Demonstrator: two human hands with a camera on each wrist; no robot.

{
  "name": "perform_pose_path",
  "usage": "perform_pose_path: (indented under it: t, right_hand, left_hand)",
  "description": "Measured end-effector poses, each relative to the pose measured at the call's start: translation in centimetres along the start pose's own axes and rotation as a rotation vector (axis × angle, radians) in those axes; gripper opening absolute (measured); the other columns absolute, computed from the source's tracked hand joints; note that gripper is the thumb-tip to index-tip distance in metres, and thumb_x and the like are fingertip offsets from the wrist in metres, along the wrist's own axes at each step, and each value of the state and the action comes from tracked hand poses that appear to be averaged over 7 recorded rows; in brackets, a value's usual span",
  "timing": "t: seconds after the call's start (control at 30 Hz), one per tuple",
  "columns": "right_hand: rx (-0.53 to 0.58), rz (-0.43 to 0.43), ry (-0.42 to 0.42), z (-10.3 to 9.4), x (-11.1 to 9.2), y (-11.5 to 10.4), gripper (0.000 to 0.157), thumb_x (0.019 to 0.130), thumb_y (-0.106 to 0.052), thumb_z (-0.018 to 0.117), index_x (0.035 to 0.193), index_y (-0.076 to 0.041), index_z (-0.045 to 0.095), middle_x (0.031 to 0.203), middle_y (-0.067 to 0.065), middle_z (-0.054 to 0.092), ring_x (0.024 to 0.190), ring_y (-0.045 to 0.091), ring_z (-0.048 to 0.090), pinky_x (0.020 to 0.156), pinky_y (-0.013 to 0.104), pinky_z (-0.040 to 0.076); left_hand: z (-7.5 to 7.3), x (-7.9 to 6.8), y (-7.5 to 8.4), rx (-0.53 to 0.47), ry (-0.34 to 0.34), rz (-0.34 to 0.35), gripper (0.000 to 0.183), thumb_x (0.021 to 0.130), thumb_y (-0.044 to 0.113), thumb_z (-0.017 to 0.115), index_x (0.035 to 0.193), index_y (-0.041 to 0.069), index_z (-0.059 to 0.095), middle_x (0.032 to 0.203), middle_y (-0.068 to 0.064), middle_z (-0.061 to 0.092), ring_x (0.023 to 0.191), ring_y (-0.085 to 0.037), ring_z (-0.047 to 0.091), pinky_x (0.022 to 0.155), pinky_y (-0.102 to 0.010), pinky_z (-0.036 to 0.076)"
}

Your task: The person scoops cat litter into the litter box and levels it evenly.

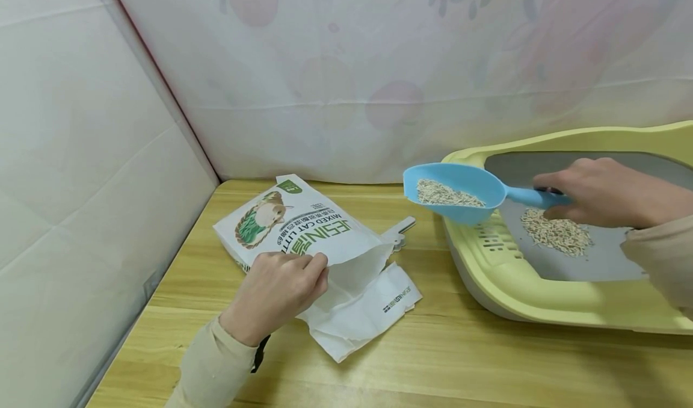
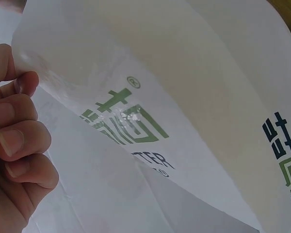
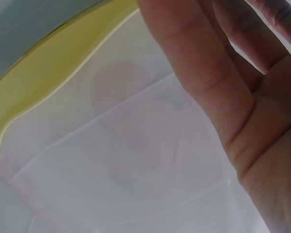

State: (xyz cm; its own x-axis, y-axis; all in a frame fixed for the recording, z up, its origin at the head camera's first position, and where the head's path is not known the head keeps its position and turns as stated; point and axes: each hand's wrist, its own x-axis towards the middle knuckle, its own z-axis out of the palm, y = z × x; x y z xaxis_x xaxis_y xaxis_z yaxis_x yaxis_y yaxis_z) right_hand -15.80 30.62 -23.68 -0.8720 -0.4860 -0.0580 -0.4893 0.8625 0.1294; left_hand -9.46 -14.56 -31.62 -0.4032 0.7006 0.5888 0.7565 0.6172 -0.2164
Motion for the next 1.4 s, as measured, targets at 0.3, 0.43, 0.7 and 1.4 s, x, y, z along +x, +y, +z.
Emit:
perform_pose_path:
  t: [0.3,0.43,0.7,1.4]
  right_hand:
    - [0.007,0.041,-0.017,0.5,-0.3,1.1,0.032,0.081,-0.017,0.085,0.084,-0.018,0.052,0.068,-0.005,0.043,0.059,0.013,0.039,0.055,0.033,0.034]
    - [0.007,0.06,-0.028,0.6,-0.4,1.5,0.034,0.081,-0.017,0.084,0.082,-0.018,0.05,0.069,-0.004,0.043,0.059,0.014,0.039,0.056,0.033,0.033]
    - [0.012,0.079,-0.053,0.8,-0.6,2.3,0.036,0.081,-0.017,0.084,0.08,-0.017,0.049,0.069,-0.004,0.043,0.059,0.014,0.039,0.056,0.033,0.033]
    - [0.012,0.096,-0.092,1.8,-0.8,5.0,0.036,0.078,-0.015,0.085,0.079,-0.016,0.049,0.069,-0.003,0.043,0.061,0.016,0.04,0.057,0.034,0.034]
  left_hand:
    - [0.1,-0.1,0.0,0.013,-0.006,0.001,0.022,0.08,0.005,0.068,0.072,0.009,0.048,0.05,0.007,0.038,0.04,-0.007,0.042,0.038,-0.019,0.026]
    - [0.1,0.0,0.0,0.01,-0.003,0.001,0.021,0.08,0.005,0.067,0.072,0.009,0.048,0.05,0.008,0.038,0.04,-0.007,0.042,0.038,-0.019,0.027]
    - [0.0,0.0,0.0,0.005,-0.008,0.0,0.021,0.08,0.005,0.068,0.073,0.008,0.048,0.05,0.007,0.039,0.04,-0.007,0.044,0.039,-0.019,0.028]
    - [-0.1,0.0,0.0,-0.004,0.002,0.0,0.02,0.081,0.004,0.065,0.073,0.008,0.047,0.05,0.008,0.038,0.04,-0.008,0.042,0.038,-0.019,0.027]
